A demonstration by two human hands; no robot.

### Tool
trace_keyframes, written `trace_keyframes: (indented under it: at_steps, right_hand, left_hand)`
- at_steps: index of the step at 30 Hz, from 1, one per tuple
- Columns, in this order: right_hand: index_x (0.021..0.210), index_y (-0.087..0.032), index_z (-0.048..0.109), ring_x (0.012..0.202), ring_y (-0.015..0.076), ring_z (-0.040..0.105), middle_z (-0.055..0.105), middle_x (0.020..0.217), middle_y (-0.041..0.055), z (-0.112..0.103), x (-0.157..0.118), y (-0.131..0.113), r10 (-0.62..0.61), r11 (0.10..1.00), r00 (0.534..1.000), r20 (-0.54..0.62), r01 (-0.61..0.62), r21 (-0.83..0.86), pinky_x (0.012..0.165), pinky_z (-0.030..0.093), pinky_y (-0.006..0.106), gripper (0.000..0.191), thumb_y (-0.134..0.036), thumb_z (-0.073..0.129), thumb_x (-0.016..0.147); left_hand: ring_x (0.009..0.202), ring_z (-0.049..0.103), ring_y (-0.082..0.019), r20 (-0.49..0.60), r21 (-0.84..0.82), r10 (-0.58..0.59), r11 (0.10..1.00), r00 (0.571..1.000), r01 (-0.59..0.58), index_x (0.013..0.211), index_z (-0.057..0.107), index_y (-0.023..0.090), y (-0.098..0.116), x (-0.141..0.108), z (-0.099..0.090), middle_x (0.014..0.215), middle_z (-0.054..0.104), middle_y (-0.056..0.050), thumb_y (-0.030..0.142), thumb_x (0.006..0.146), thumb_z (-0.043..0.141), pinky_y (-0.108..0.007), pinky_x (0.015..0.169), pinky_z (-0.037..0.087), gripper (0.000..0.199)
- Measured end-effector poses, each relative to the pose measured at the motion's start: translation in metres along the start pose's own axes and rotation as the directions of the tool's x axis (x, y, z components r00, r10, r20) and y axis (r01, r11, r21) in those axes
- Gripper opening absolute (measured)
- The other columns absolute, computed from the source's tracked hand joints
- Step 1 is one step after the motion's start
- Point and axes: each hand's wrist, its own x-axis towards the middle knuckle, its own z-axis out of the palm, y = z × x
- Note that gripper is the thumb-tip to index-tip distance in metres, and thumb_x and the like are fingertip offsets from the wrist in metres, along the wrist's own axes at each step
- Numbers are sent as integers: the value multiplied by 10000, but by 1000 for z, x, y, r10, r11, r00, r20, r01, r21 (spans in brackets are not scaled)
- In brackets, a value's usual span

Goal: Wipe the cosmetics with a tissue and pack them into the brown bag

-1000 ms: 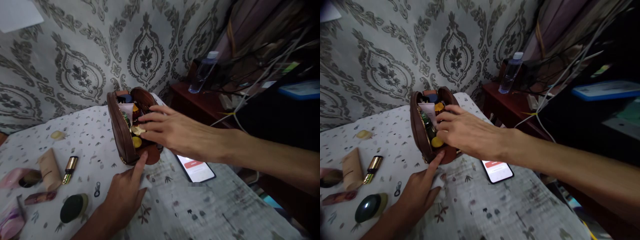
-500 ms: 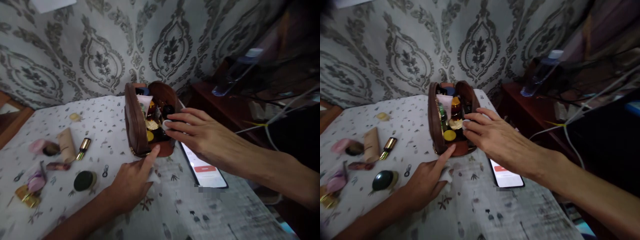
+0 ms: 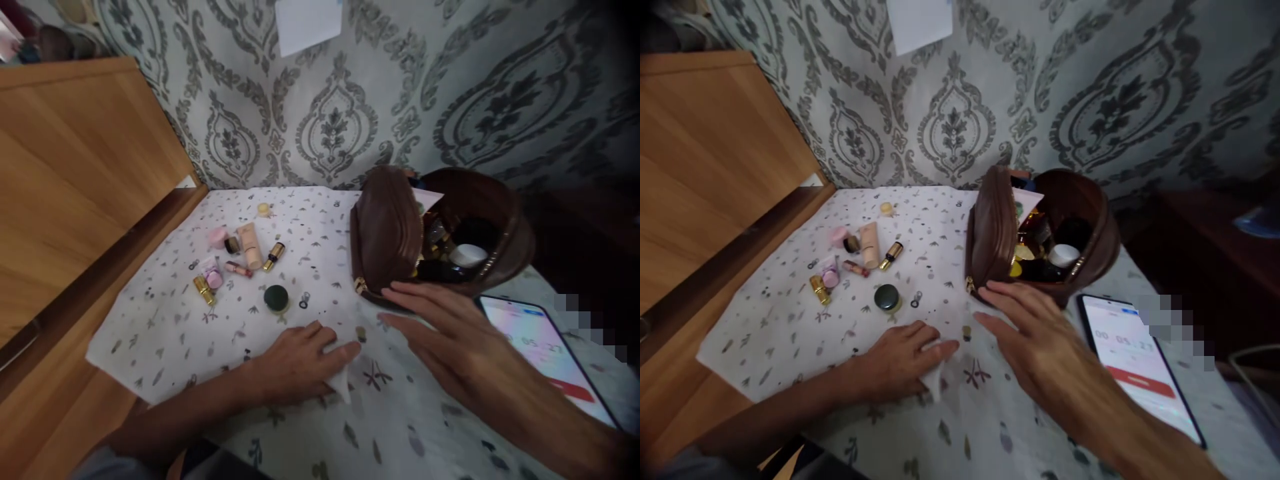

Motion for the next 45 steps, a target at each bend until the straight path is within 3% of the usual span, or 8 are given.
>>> trace_keyframes:
  at_steps: [6,11,21,24,29,34,41,45]
  right_hand:
    - [1088,-200,689,1202,248,582,669,1227,118,51,21,-45,99,948,994,49,-109,298,946,553,472,284,-118,458,943]
    - [1123,-185,689,1139,223,620,673,1199,129,87,44,-66,167,824,978,129,-210,526,942,563,444,277,-158,477,945]
    - [1001,-243,699,1026,225,653,706,1061,74,118,61,-97,479,601,869,122,-427,676,894,545,434,220,-198,507,905]
    - [958,-226,695,982,216,668,711,1033,75,122,53,-104,486,601,867,110,-423,678,857,559,406,219,-164,497,890]
    - [949,-217,689,957,202,678,707,1033,84,121,44,-107,453,624,887,91,-388,678,808,582,352,215,-131,498,902]
    - [977,-218,666,942,191,679,700,1001,77,121,43,-102,456,617,887,74,-375,692,780,590,313,222,-91,500,901]
    - [984,-220,653,918,205,671,694,980,87,118,47,-102,448,627,892,52,-355,693,751,592,337,246,-63,483,899]
    - [993,-205,644,928,203,653,687,988,91,119,45,-107,379,704,925,-4,-286,650,783,577,348,253,-50,466,901]
  left_hand:
    - [1139,521,-300,-78,0,5,1000,997,-5,1313,470,175,-7,-35,11,1251,564,-146,589,869,587,-430,918,488,618]
    - [1013,557,-238,-168,126,91,990,982,-71,1057,604,127,-16,-47,20,1046,633,-106,217,966,490,-359,884,488,171]
    - [833,543,-211,-363,161,-68,978,929,134,921,589,146,-63,-83,9,873,625,-78,89,943,399,-321,742,492,199]
    - [871,552,-227,-514,53,-232,952,826,300,923,578,168,-94,-104,4,927,636,-94,77,891,425,-346,756,495,181]
    - [1047,561,-273,-684,-174,-586,710,434,683,1027,586,176,-142,-134,5,1059,633,-123,256,958,444,-447,927,472,177]
    - [1133,584,-306,-496,-186,-762,562,416,806,1308,501,174,-149,-136,14,1213,638,-145,494,928,516,-461,968,475,496]
    - [1077,609,-321,-374,-277,-900,338,223,899,1175,542,169,-140,-126,-2,1106,655,-139,549,891,513,-440,925,491,475]
    - [985,637,-290,-285,-341,-934,308,215,888,1097,542,199,-138,-130,-7,1038,653,-90,561,870,526,-402,850,497,428]
